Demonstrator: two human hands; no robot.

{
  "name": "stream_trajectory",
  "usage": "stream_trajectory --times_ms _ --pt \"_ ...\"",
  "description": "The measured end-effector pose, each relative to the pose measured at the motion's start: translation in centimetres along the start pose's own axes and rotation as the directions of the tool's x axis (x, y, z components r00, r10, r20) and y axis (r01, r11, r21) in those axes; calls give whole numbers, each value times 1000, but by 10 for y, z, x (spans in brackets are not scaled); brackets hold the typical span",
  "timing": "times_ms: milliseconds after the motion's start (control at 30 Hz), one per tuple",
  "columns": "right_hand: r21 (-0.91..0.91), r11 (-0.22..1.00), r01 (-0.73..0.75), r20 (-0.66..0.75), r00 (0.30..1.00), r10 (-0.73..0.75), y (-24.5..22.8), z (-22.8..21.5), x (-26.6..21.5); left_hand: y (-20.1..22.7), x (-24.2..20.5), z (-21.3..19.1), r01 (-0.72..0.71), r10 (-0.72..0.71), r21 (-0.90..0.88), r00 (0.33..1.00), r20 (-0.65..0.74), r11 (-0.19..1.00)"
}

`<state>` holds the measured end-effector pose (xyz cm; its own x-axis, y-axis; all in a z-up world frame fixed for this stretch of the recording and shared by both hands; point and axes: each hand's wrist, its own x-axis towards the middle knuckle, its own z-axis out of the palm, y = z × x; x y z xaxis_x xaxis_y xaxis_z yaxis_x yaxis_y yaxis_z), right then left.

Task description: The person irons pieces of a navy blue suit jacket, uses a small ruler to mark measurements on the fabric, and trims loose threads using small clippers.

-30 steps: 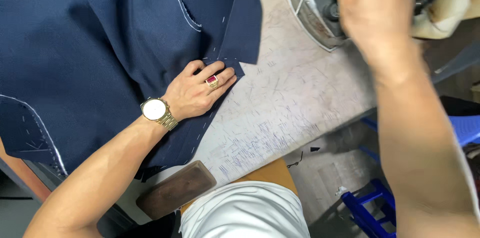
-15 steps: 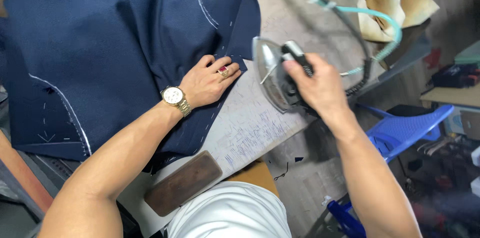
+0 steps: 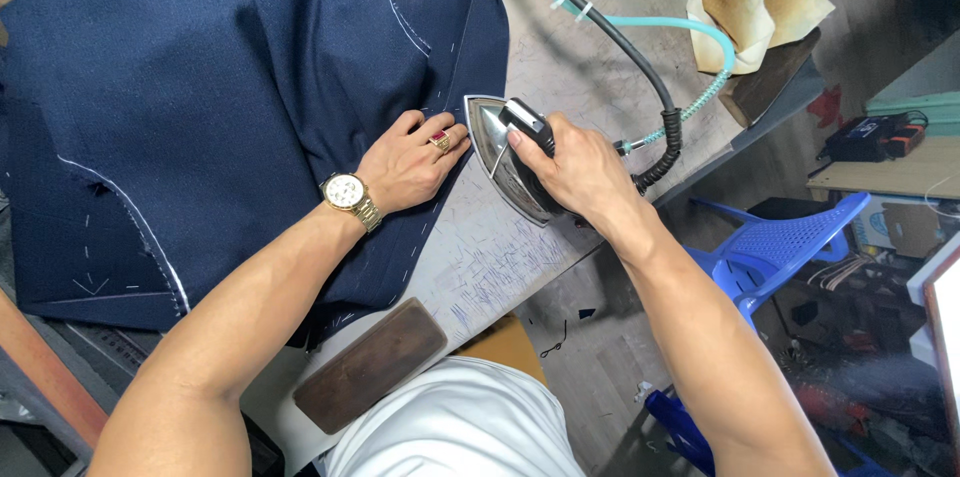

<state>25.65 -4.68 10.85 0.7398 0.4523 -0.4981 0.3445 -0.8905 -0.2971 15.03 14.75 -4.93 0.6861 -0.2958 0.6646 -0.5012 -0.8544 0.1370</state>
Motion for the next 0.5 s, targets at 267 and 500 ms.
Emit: stream_trajectory --times_ms 267,500 --pt "32 999 -3 -37 999 4 -9 17 3 30 5 -45 60 -64 -64 996 -62 996" --pt "101 994 -52 -24 998 55 -14 27 2 107 -14 -102 271 -294 -197 950 -104 942"
